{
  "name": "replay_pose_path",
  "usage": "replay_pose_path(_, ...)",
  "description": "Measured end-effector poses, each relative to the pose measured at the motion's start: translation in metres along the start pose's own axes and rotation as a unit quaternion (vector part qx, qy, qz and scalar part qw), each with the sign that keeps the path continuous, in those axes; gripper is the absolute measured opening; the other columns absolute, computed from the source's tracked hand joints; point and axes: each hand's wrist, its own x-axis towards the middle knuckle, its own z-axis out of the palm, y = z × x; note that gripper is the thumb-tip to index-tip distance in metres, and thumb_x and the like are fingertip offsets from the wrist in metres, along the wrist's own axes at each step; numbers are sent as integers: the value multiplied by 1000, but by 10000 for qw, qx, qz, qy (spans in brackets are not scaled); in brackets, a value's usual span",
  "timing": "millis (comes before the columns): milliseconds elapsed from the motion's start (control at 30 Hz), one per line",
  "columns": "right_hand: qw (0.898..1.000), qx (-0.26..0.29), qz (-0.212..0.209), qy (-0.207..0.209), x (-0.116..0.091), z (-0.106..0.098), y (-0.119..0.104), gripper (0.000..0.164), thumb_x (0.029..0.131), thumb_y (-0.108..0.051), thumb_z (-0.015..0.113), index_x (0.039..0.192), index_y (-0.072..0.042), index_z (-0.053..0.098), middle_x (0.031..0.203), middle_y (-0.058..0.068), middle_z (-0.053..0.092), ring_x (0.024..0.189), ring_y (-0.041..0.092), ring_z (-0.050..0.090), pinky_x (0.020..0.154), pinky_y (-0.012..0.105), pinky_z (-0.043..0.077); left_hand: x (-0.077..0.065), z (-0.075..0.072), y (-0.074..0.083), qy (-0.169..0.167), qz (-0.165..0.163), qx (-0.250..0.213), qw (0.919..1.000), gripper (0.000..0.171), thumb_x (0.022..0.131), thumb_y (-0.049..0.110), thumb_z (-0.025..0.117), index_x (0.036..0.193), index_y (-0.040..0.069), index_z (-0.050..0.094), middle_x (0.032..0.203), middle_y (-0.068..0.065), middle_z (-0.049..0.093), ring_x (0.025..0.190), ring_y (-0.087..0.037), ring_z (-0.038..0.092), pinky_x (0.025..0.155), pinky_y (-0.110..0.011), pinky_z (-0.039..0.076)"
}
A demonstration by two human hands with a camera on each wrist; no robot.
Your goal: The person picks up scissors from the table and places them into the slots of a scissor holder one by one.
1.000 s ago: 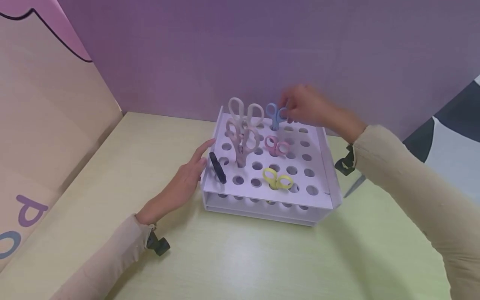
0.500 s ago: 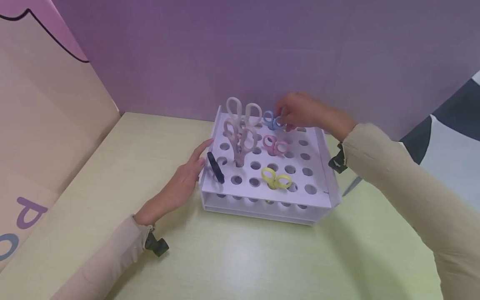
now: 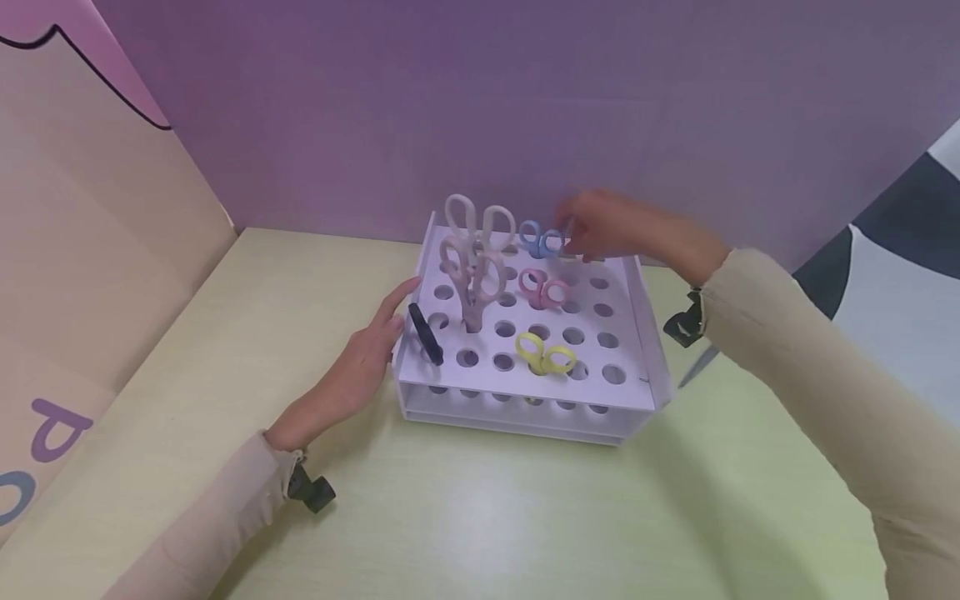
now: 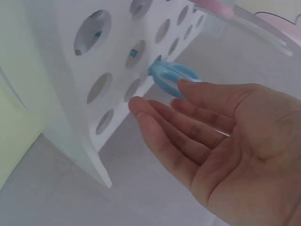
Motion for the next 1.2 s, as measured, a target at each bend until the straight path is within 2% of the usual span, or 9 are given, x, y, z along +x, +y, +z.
replay_pose_path(167,9998,96,-103,102,-17,-6,1,34,92,3,63,125,7,60,108,23,68,91,34,69,79,42,57,0,-1,-2,5,29,47,10000,47,110,43,21,156,45,18,120,-14,68,93,-22,69,84,-46,53)
replay_pose_path(367,9972,-12,-493,561,-33,-11,10,31,91,4,62,122,7,61,108,23,69,93,34,70,78,44,58,-2,-3,-2,29,82,29,10000,47,110,41,22,157,43,19,115,-15,70,91,-21,69,83,-45,53)
replay_pose_path(533,9965,6,-370,744,-43,-10,17,29,93,0,64,121,5,61,103,22,71,87,30,71,77,43,57,-3,-5,-2,40,116,36,9999,47,111,40,22,157,43,19,114,-14,70,91,-21,69,84,-45,52)
replay_pose_path(600,9962,27,-328,801,-48,-9,19,28,93,-2,64,121,5,61,101,21,72,86,28,71,77,41,57,-3,-6,-3,29,134,30,9999,47,111,39,22,157,43,18,119,-13,69,95,-21,69,86,-46,52)
replay_pose_path(800,9920,47,-455,1177,-64,-7,24,23,93,-3,64,116,1,64,100,17,72,88,27,71,75,40,57,-3,-6,-3,34,146,23,9999,46,111,39,21,156,45,18,118,-12,68,90,-20,68,84,-44,52)
replay_pose_path(1000,9846,-13,-378,1708,-84,-1,32,23,94,-10,66,117,-2,66,103,14,72,94,28,69,74,25,51,-3,-6,-4,2,153,-39,9999,46,111,38,21,156,45,18,123,-13,66,94,-21,68,87,-46,52)
replay_pose_path(1067,9825,24,-331,1834,-91,2,35,26,96,-12,65,120,-3,66,108,15,71,97,29,69,77,28,51,-3,-6,-3,-17,157,-64,9999,46,111,38,21,157,45,18,126,-14,66,97,-22,69,88,-47,52)
replay_pose_path(1200,9793,15,-203,2013,-104,10,39,27,98,-15,62,122,-4,65,103,12,73,89,25,70,77,33,52,-4,-7,-3,-29,153,-73,9999,46,111,38,21,157,44,18,128,-14,64,100,-24,68,90,-48,51)
